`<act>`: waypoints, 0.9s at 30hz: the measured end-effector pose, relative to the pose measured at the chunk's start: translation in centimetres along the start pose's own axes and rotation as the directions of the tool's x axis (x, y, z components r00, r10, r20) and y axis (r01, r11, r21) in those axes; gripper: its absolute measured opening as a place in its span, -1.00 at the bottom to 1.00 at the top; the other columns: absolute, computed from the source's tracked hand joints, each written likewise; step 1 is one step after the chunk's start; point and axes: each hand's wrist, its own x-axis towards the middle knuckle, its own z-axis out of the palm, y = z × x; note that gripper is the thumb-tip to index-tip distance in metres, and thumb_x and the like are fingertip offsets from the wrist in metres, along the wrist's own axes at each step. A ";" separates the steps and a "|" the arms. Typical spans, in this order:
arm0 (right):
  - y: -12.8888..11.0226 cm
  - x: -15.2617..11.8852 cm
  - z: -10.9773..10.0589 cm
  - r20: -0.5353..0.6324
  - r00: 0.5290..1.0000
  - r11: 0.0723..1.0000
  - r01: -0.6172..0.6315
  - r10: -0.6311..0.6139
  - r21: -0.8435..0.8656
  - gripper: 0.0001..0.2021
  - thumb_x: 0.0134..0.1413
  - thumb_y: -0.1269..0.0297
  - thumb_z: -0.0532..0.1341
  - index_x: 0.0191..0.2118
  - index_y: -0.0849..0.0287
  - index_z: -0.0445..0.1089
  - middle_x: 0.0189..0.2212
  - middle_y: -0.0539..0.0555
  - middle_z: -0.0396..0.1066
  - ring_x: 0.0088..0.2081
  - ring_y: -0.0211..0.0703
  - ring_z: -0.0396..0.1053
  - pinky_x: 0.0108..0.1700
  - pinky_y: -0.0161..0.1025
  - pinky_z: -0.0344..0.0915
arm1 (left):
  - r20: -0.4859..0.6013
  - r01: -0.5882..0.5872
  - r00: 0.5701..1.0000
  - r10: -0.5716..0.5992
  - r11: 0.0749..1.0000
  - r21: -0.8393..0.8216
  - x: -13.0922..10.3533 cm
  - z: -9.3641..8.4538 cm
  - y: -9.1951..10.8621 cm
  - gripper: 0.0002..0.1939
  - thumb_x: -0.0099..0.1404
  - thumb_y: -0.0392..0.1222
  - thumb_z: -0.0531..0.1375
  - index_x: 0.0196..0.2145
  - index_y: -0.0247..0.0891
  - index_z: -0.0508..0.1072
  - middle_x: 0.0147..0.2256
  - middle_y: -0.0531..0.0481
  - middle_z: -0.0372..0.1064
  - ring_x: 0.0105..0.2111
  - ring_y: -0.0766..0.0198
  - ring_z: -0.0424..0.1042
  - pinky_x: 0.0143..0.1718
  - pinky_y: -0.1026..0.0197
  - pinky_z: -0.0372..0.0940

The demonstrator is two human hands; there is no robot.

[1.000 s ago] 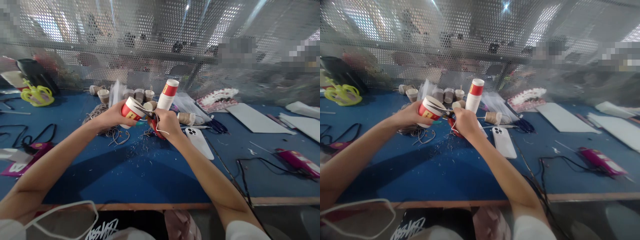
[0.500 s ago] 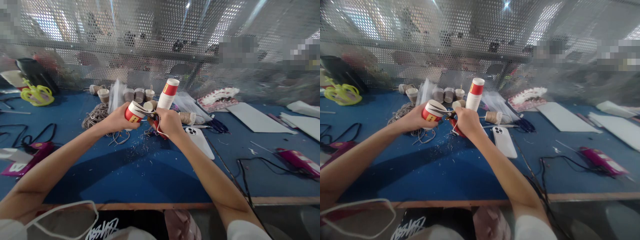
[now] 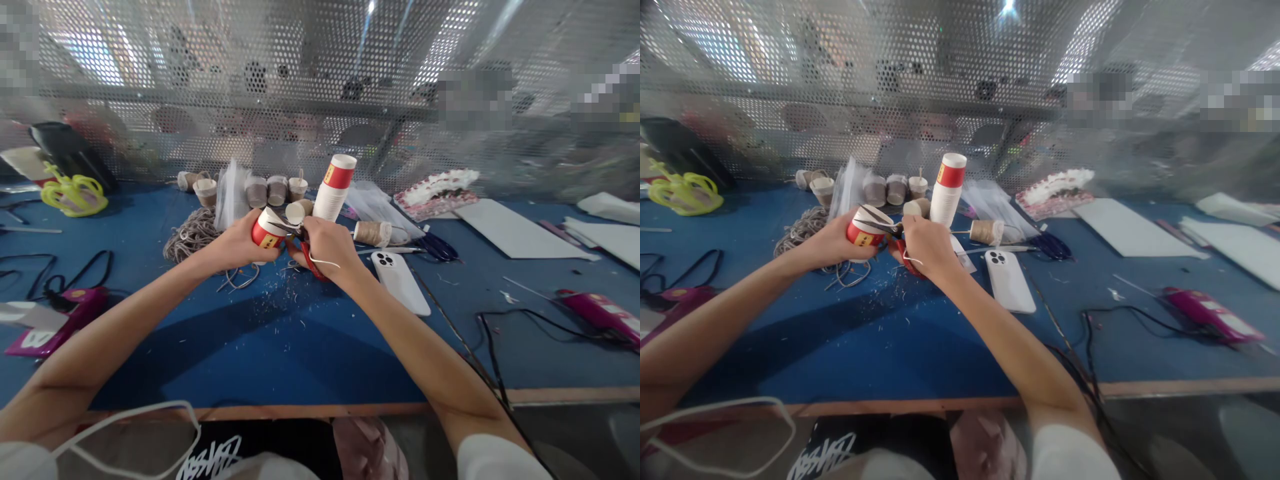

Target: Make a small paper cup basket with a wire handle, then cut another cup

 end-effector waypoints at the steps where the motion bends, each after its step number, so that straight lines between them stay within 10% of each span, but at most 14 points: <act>1: 0.0 0.0 0.0 0.006 1.000 1.000 -0.005 0.005 -0.006 -0.75 0.15 0.26 0.09 -0.19 0.33 0.40 -0.28 0.32 0.52 -0.33 0.00 0.44 -0.41 -0.17 0.05 | 0.002 0.005 1.000 -0.005 1.000 -0.001 0.0 0.0 0.0 -0.47 -0.08 -0.19 0.30 -0.11 -0.28 0.30 -0.34 0.02 0.38 -0.45 0.32 0.35 -0.47 0.25 0.32; 27: -0.2 0.3 0.7 0.059 0.997 0.996 -0.059 0.055 0.061 -0.76 0.06 0.24 0.19 -0.23 0.32 0.43 -0.36 0.31 0.51 -0.35 0.02 0.44 -0.39 -0.16 0.09 | -0.236 0.008 0.970 0.058 0.963 0.268 0.5 0.2 -0.9 -0.50 -0.16 -0.16 0.37 -0.30 -0.20 0.20 -0.43 0.04 0.27 -0.42 0.17 0.36 -0.41 0.10 0.29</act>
